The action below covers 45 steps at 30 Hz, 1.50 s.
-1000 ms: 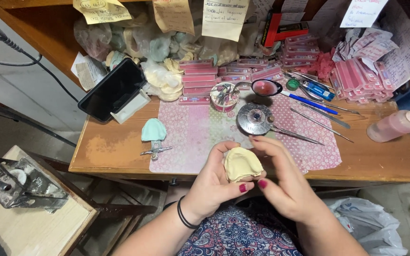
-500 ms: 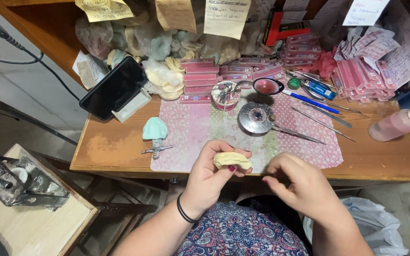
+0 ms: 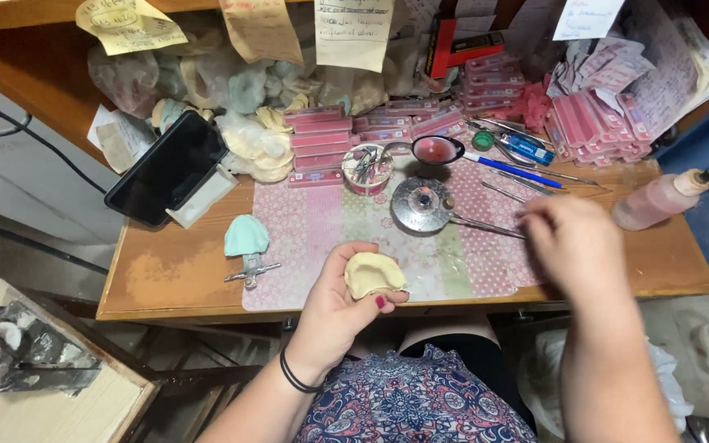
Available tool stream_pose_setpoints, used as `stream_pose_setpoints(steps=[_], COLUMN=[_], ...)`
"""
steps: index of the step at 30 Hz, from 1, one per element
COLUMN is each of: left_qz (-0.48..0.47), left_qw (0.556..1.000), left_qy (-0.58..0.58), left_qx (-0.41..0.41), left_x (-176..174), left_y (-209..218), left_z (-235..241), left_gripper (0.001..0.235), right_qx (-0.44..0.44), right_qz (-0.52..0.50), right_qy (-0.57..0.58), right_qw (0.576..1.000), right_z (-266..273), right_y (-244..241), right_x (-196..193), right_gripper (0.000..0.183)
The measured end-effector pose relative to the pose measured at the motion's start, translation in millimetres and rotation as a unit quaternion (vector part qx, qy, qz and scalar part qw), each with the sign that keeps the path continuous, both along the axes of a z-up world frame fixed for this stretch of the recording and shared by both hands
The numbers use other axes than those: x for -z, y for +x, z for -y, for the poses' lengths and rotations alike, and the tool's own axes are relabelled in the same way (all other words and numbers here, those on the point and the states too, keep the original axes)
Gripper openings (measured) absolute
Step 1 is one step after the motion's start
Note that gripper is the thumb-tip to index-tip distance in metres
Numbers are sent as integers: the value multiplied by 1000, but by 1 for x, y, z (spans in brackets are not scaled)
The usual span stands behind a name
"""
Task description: The person handles a yellow wax dental model and a pink denture base, using a metal tool to shape the wax. They then attach the denture base to a metal articulator and use a small brush to apply a liquid substance to the pink material.
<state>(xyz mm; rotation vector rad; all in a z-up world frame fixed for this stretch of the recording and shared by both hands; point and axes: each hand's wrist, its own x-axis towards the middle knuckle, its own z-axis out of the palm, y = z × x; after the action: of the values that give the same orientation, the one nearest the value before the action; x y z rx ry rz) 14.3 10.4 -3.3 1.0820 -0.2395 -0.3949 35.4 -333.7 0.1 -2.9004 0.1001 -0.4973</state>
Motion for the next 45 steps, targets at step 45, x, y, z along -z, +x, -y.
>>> stream_pose_setpoints(steps=[45], left_qz=[362], left_qw=[882], left_qy=[155], left_qx=[-259], left_x=[-13], left_y=[-10], left_z=[12], left_gripper=[24], right_qx=[-187], right_qz=[25], right_qy=[292], right_qw=[938], right_z=[-133], right_y=[-79], right_x=[-23], right_gripper=[23])
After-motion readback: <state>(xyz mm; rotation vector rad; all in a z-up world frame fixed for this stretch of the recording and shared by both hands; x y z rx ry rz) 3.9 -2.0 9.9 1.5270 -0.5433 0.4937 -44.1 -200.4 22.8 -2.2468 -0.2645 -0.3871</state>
